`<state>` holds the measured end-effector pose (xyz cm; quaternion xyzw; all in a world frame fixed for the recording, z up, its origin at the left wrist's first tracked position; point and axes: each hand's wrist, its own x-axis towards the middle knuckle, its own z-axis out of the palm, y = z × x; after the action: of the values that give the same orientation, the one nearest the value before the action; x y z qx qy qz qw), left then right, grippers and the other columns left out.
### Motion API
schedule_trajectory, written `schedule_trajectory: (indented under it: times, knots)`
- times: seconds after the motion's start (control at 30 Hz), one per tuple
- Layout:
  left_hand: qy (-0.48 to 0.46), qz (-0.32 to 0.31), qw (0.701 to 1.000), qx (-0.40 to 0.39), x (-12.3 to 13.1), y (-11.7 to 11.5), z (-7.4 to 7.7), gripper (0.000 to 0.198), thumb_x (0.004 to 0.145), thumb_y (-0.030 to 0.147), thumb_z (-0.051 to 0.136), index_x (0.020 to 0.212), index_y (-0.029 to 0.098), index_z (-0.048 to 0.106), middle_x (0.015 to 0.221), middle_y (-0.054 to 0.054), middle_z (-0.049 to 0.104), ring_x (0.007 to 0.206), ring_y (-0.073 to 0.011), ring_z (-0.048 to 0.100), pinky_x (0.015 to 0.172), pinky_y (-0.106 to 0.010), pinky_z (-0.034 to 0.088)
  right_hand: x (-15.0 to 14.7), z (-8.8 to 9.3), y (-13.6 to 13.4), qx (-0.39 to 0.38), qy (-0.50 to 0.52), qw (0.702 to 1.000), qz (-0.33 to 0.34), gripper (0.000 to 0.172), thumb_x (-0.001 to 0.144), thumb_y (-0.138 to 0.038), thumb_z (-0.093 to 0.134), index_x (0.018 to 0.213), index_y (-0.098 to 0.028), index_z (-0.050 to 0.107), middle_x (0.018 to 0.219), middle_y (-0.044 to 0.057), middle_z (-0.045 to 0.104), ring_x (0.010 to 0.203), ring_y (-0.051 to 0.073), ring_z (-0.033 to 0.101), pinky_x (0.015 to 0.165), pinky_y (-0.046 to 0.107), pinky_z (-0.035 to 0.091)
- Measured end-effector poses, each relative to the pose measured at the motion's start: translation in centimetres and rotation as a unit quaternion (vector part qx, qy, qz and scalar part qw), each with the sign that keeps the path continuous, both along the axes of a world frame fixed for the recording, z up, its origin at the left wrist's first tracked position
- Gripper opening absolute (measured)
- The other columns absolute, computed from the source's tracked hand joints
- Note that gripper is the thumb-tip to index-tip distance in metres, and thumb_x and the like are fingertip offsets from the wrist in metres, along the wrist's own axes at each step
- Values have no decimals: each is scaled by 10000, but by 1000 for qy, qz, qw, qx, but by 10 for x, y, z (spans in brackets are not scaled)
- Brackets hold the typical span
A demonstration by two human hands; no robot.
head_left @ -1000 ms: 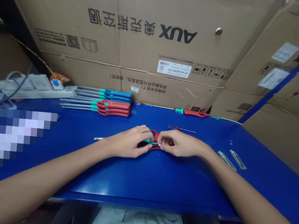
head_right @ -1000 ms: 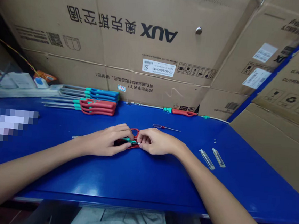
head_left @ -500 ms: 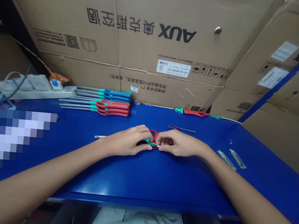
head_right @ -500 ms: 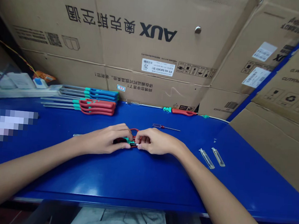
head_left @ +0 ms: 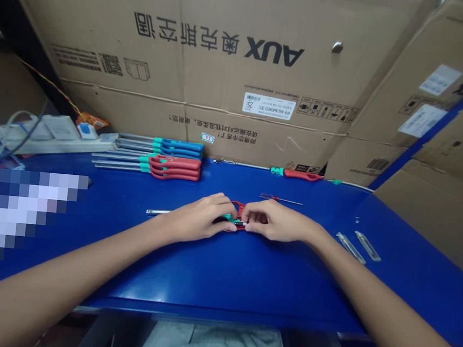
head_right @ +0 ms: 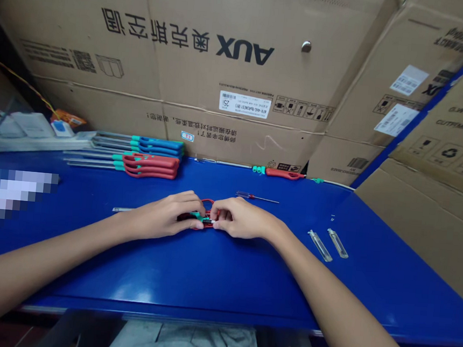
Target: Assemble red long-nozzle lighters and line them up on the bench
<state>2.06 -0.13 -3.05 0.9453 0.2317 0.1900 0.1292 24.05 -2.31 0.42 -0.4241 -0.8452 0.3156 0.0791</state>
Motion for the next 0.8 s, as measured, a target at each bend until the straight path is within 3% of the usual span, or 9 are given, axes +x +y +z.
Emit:
schedule_trajectory:
  times: [0.2,0.53,0.8]
  knots:
    - [-4,-1,1000,4,0,1,-1,202,914,365,573,931,171,629,919,-58,614,899,-190,554,786,-285,434,1,-3,1,2,25,1000,-4,36,808,-165,588,841,-150,592,746,27,629,652,128,561,576,224,420]
    - [6,-4,1000,8,-2,0,1,301,921,447,536,984,175,649,953,-72,615,944,-196,562,835,-298,445,-2,3,-1,26,6,1000,-4,109,815,-134,534,856,-140,635,798,46,682,648,121,563,577,219,407]
    - [33,4,999,11,-3,-3,6,261,884,414,595,968,172,647,959,-78,601,940,-207,558,816,-303,451,-3,-4,4,-25,56,997,-37,57,750,-125,589,783,-144,631,731,25,657,635,115,547,571,218,408]
